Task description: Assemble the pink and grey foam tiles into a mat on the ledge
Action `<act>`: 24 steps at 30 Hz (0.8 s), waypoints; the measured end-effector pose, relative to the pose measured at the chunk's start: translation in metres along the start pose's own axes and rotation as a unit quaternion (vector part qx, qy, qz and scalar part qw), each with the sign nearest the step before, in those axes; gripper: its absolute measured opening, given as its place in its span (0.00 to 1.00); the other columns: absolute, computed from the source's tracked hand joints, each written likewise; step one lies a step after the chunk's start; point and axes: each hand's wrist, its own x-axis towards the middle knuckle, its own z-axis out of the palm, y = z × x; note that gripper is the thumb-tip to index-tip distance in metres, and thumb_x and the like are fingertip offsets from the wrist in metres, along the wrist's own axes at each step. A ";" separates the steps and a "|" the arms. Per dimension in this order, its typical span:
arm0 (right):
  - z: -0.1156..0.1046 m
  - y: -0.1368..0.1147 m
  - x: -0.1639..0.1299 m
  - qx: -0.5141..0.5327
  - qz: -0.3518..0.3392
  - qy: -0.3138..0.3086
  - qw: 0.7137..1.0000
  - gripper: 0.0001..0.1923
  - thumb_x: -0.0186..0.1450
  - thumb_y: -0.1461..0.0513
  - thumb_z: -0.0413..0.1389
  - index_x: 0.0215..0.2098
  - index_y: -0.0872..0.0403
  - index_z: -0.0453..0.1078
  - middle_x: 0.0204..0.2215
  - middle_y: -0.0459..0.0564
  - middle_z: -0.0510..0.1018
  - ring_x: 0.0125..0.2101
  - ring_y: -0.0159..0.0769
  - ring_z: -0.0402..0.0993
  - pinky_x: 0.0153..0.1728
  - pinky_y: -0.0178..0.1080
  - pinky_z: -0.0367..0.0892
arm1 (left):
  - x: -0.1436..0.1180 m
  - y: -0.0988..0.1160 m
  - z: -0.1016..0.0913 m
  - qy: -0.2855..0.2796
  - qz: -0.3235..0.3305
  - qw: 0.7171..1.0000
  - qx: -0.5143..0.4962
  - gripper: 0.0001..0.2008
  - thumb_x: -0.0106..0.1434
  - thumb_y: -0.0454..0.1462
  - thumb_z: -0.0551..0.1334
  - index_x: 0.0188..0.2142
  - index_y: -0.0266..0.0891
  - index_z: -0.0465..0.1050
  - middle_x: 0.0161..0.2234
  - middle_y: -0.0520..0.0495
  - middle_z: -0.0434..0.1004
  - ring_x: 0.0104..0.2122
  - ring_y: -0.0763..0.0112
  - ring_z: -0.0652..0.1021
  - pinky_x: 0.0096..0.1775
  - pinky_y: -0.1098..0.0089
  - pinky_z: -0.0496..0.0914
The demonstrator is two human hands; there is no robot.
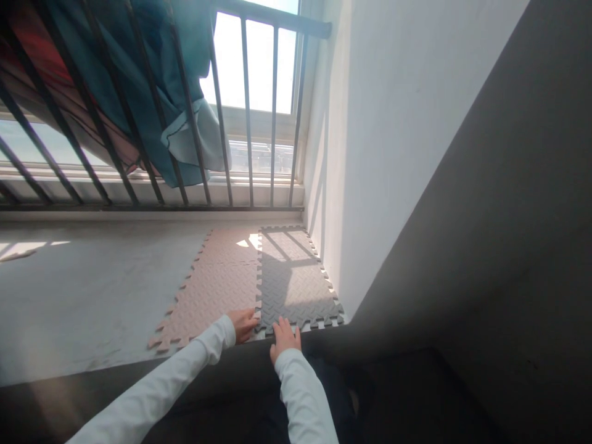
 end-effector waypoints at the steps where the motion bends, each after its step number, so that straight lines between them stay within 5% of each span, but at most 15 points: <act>1: 0.000 0.000 0.000 0.001 0.001 -0.001 1.000 0.32 0.52 0.65 0.50 0.55 0.47 0.55 0.60 0.44 0.49 0.59 0.34 0.42 0.57 0.46 0.37 | -0.001 0.000 -0.001 -0.004 -0.009 1.000 0.013 0.12 0.55 0.36 0.52 0.39 0.43 0.67 0.43 0.43 0.67 0.38 0.64 0.71 0.37 0.65 0.70; 8: -0.001 0.000 -0.001 0.003 -0.002 0.000 1.000 0.31 0.52 0.65 0.50 0.55 0.48 0.54 0.60 0.44 0.49 0.59 0.33 0.41 0.57 0.47 0.36 | -0.004 -0.001 -0.016 -0.003 -0.045 0.999 0.000 0.18 0.54 0.31 0.52 0.45 0.44 0.63 0.44 0.45 0.69 0.38 0.66 0.73 0.38 0.68 0.69; 14: -0.003 -0.001 -0.001 0.007 0.006 -0.008 1.000 0.30 0.53 0.65 0.50 0.55 0.47 0.55 0.59 0.43 0.49 0.59 0.33 0.41 0.57 0.46 0.36 | -0.009 -0.015 -0.047 0.044 -0.061 0.996 -0.056 0.11 0.51 0.30 0.51 0.33 0.41 0.66 0.36 0.47 0.73 0.36 0.67 0.72 0.36 0.70 0.65; 24: 0.000 0.000 0.001 -0.001 0.008 -0.005 1.000 0.31 0.52 0.65 0.50 0.55 0.46 0.55 0.59 0.42 0.49 0.59 0.33 0.42 0.57 0.46 0.36 | -0.027 -0.048 -0.090 0.224 -0.129 0.962 -0.085 0.11 0.50 0.33 0.50 0.35 0.43 0.61 0.18 0.59 0.61 0.19 0.78 0.64 0.26 0.76 0.60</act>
